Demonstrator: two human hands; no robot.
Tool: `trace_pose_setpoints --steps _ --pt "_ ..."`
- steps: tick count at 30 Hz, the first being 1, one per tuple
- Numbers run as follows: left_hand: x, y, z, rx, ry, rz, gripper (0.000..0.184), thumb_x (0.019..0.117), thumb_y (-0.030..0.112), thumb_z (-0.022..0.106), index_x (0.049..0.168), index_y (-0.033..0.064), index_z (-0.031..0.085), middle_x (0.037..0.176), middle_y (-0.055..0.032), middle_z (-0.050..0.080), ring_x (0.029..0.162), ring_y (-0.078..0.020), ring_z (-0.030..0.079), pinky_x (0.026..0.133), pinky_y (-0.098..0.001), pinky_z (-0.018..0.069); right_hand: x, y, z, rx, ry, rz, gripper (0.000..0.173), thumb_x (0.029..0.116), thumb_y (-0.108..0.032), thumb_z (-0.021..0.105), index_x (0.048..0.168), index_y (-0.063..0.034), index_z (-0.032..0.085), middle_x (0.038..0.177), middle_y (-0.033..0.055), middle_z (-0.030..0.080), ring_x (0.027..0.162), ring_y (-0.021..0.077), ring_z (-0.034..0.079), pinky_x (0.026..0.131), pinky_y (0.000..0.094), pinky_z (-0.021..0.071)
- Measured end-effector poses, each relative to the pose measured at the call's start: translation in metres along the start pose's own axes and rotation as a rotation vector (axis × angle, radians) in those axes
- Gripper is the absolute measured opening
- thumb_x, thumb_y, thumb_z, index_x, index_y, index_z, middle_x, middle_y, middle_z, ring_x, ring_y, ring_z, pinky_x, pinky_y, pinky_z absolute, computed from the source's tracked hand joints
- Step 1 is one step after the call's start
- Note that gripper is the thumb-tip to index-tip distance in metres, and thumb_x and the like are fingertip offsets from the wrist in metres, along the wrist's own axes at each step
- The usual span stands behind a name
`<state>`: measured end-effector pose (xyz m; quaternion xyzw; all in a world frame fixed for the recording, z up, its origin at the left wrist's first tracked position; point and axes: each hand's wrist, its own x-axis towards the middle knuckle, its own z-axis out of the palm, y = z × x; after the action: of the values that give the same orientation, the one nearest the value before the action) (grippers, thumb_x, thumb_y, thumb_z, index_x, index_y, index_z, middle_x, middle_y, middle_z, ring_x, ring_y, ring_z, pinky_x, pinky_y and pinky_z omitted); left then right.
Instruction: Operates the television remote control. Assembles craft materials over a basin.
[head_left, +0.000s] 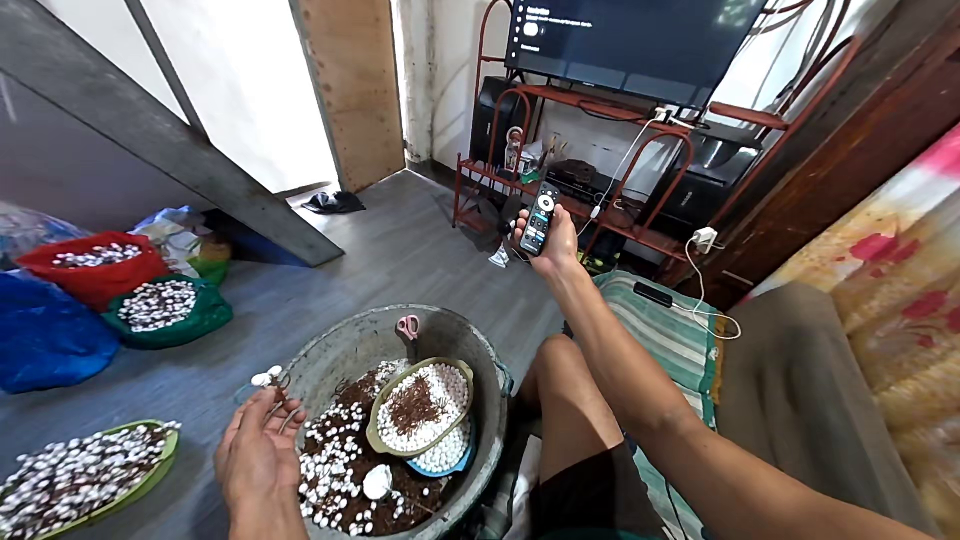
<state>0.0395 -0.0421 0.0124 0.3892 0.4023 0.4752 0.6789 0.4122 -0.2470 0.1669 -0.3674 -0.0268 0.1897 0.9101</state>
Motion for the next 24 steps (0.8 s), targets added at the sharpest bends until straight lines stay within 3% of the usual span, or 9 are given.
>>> trace_pose_setpoints --steps 9,14,24 --pt "0.0024 -0.0007 -0.0007 -0.002 0.012 -0.004 0.012 0.1066 0.017 0.052 0.106 0.0116 0.063 0.089 0.0002 0.065 0.07 -0.0111 0.066 0.059 -0.0263 0.0581 0.0015 0.0019 -0.0009 0.003 -0.005 0.01 0.052 0.1072 -0.056 0.03 0.123 -0.0125 0.054 0.096 0.0115 0.07 0.078 0.0217 0.071 0.068 0.0377 0.0591" --pt "0.0024 -0.0007 -0.0016 -0.007 0.002 -0.006 0.013 0.1069 0.018 0.052 0.107 0.0114 0.063 0.09 0.0 0.066 0.071 -0.0119 0.066 0.061 -0.0272 0.0586 -0.0001 0.0059 -0.0086 -0.047 -0.023 0.009 0.059 0.1048 -0.066 0.026 0.133 -0.0195 0.051 0.103 0.0081 0.07 0.085 0.0199 0.071 0.075 0.0376 0.0592" --pt "0.0015 -0.0013 0.0003 0.001 0.004 -0.011 0.013 0.107 0.018 0.051 0.107 0.011 0.062 0.09 0.0 0.065 0.07 -0.0108 0.066 0.059 -0.0263 0.0583 0.0011 0.0013 -0.0053 -0.045 -0.014 -0.029 0.063 0.1062 -0.062 0.024 0.138 -0.0138 0.048 0.101 0.0134 0.07 0.082 0.0253 0.071 0.069 0.041 0.06"
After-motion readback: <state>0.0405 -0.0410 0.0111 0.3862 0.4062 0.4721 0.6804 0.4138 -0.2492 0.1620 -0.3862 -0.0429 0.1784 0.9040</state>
